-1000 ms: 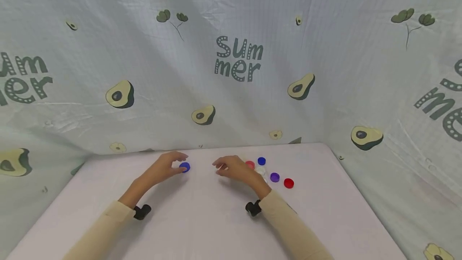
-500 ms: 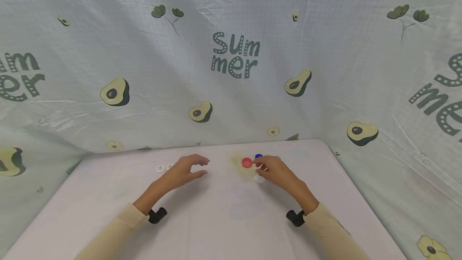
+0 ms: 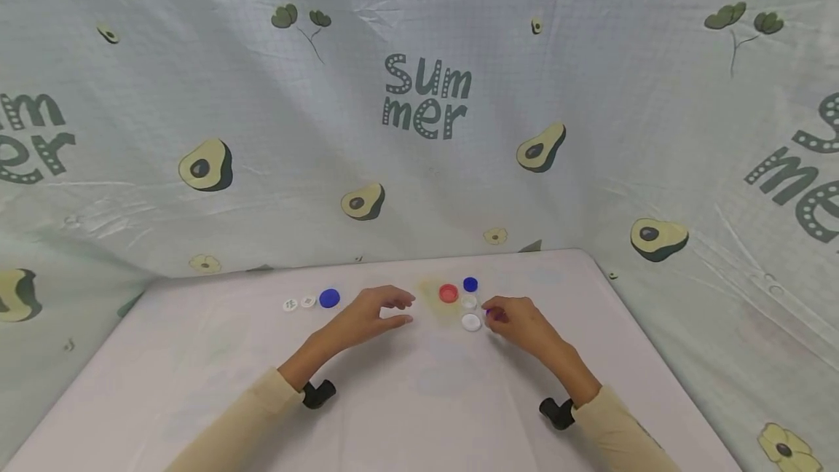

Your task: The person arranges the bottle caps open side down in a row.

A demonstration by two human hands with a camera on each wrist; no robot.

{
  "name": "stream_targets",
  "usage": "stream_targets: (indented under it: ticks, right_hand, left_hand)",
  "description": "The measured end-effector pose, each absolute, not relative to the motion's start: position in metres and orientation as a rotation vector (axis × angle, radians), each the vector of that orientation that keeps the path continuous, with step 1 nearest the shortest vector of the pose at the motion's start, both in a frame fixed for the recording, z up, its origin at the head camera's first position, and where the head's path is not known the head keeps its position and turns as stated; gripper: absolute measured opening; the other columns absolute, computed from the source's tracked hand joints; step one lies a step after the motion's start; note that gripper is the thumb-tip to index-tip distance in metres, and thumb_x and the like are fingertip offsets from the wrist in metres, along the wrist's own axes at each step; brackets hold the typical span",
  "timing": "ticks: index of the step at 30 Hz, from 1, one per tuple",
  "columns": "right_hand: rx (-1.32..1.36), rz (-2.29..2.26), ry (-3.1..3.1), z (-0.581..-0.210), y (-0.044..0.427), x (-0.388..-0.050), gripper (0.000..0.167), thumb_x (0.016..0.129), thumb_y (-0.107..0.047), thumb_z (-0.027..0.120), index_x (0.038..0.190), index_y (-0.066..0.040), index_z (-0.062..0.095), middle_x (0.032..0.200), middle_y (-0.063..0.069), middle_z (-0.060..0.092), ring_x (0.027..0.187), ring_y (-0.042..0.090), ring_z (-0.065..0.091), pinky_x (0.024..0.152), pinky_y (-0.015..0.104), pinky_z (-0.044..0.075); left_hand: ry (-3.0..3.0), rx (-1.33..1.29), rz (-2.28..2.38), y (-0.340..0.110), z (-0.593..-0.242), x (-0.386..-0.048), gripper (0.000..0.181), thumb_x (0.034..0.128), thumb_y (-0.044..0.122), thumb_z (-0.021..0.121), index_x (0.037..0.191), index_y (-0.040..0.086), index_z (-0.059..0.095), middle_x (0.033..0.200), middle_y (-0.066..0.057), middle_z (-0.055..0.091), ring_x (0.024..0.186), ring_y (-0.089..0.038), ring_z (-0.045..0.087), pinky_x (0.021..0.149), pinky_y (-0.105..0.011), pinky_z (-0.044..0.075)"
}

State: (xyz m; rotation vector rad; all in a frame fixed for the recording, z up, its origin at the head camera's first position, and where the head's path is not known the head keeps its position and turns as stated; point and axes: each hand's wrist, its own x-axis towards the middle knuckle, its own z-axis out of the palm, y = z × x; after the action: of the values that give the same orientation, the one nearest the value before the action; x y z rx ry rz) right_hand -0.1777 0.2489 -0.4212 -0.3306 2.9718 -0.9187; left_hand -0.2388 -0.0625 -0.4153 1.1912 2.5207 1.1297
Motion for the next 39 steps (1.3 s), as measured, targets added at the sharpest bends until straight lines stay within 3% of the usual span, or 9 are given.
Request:
stream_targets:
  ticks: [12, 21, 30, 39]
  right_hand:
    - [-0.267, -0.947, 2.939, -0.431, 0.247, -0.177, 0.028, 0.092, -0.005, 0.072, 0.119, 0.002, 0.070, 0.096, 0.003, 0.071, 0.086, 0.017, 0.065, 0.075, 0.032, 0.060]
    - [-0.237, -0.949, 2.902, -0.431, 0.244, -0.186, 0.031, 0.091, -0.005, 0.075, 0.120, 0.004, 0.068, 0.085, 0.001, 0.067, 0.073, 0.013, 0.059, 0.065, 0.025, 0.056]
    - [-0.287, -0.954, 2.944, -0.435, 0.247, -0.191, 0.028, 0.087, -0.004, 0.077, 0.114, 0.002, 0.073, 0.084, -0.001, 0.070, 0.075, 0.012, 0.060, 0.067, 0.027, 0.054]
    - [-0.215, -0.994, 2.973, -0.440, 0.243, -0.196, 0.023, 0.081, -0.004, 0.082, 0.102, 0.001, 0.076, 0.075, -0.001, 0.066, 0.068, 0.012, 0.056, 0.061, 0.024, 0.048]
  left_hand:
    - [2.412, 1.132, 1.108, -0.023, -0.432, -0.240, 0.034, 0.0970, 0.015, 0.071, 0.126, -0.001, 0.065, 0.114, -0.011, 0.070, 0.105, -0.023, 0.067, 0.088, -0.026, 0.056]
    - [2.386, 1.023, 1.165, 0.006, -0.429, -0.246, 0.035, 0.0945, 0.009, 0.073, 0.126, -0.003, 0.064, 0.110, -0.013, 0.070, 0.102, -0.024, 0.069, 0.082, -0.026, 0.058]
    - [2.378, 0.840, 1.257, 0.028, -0.440, -0.257, 0.035, 0.0847, 0.001, 0.081, 0.117, -0.004, 0.068, 0.107, -0.013, 0.072, 0.099, -0.023, 0.070, 0.084, -0.028, 0.059]
    - [2.453, 0.744, 1.258, 0.048, -0.448, -0.261, 0.026, 0.0753, -0.001, 0.088, 0.097, -0.001, 0.074, 0.085, -0.002, 0.072, 0.075, -0.008, 0.065, 0.066, -0.019, 0.056]
